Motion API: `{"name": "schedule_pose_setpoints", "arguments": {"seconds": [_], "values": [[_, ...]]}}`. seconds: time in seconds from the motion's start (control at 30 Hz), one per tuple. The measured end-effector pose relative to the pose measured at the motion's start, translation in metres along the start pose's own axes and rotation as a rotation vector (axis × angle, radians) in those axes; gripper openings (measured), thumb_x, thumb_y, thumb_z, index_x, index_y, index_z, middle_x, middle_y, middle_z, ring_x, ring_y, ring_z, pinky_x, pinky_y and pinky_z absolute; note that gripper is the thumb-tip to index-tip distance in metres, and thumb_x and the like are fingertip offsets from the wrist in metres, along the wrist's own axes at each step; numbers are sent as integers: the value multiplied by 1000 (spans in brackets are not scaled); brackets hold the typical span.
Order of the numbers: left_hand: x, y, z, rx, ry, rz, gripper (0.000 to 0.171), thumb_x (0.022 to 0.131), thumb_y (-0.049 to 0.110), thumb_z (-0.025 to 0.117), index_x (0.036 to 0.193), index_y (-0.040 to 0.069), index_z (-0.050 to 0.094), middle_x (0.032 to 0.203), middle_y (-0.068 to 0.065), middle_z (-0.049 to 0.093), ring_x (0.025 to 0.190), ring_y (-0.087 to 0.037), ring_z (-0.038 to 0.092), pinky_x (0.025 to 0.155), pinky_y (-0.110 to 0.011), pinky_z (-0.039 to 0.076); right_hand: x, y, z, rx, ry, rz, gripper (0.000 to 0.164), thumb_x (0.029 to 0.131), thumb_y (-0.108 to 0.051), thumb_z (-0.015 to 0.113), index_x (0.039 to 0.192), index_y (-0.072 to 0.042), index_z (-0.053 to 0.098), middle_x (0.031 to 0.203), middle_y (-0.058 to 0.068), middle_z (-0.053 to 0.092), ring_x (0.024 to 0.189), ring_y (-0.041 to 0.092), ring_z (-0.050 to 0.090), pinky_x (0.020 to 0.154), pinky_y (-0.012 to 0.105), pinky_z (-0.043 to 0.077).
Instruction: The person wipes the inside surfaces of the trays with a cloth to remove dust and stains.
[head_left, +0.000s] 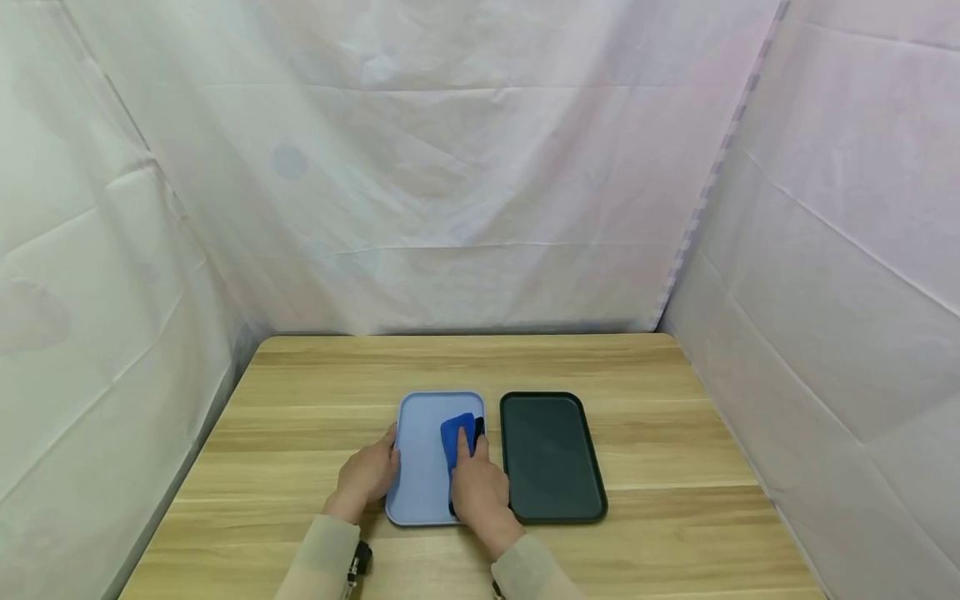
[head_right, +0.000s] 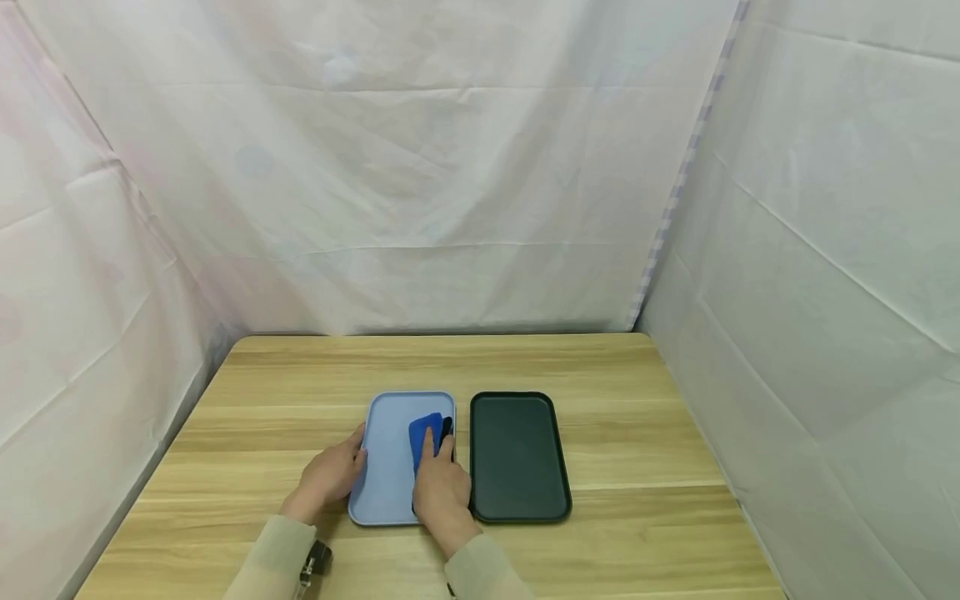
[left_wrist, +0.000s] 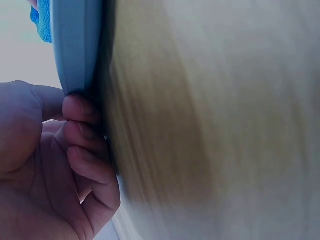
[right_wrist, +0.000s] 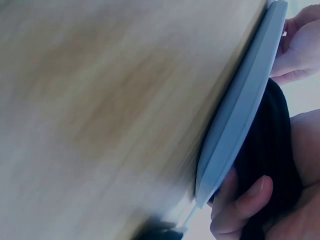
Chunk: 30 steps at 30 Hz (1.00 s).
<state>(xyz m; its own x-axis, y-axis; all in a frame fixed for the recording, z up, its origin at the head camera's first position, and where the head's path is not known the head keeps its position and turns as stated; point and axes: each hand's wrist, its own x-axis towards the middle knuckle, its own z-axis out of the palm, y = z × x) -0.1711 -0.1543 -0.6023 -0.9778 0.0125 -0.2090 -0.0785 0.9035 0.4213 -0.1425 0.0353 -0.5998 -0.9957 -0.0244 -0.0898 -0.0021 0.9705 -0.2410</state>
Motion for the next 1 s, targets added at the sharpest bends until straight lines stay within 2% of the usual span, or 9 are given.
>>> {"name": "schedule_pose_setpoints", "arguments": {"seconds": [0.17,0.47,0.57,0.77,1.0], "values": [[1,-1,0,7,-4,0,55,100,27,46,150,9,35,134,-21,58,93,-28,66,71,-47,52,6,-6,3,4,2,18,66,98,-35,55,155,-25,24,150,20,35,41,20,44,38,34,33],[1,-2,2,14,-6,6,55,100,27,46,150,8,35,133,-21,58,86,-24,63,68,-45,51,16,-12,5,28,-11,59,66,99,-34,52,156,-26,19,153,19,30,41,20,44,39,36,34],[1,-2,2,16,-6,8,55,100,27,46,150,8,35,133,-21,58,88,-24,65,69,-45,52,19,-13,5,46,-3,63,66,98,-34,53,156,-24,21,151,21,32,41,21,44,38,37,34],[1,-3,3,23,2,13,54,100,27,46,150,9,35,134,-20,58,102,-33,66,75,-49,52,27,-15,3,75,0,61,66,99,-33,53,155,-20,22,146,23,34,41,20,43,39,35,33],[2,-3,3,28,3,10,54,100,27,46,150,10,36,133,-20,59,92,-28,66,70,-46,52,40,-15,4,113,-10,63,66,99,-32,53,156,-18,21,147,25,32,44,21,45,40,36,35]]}}
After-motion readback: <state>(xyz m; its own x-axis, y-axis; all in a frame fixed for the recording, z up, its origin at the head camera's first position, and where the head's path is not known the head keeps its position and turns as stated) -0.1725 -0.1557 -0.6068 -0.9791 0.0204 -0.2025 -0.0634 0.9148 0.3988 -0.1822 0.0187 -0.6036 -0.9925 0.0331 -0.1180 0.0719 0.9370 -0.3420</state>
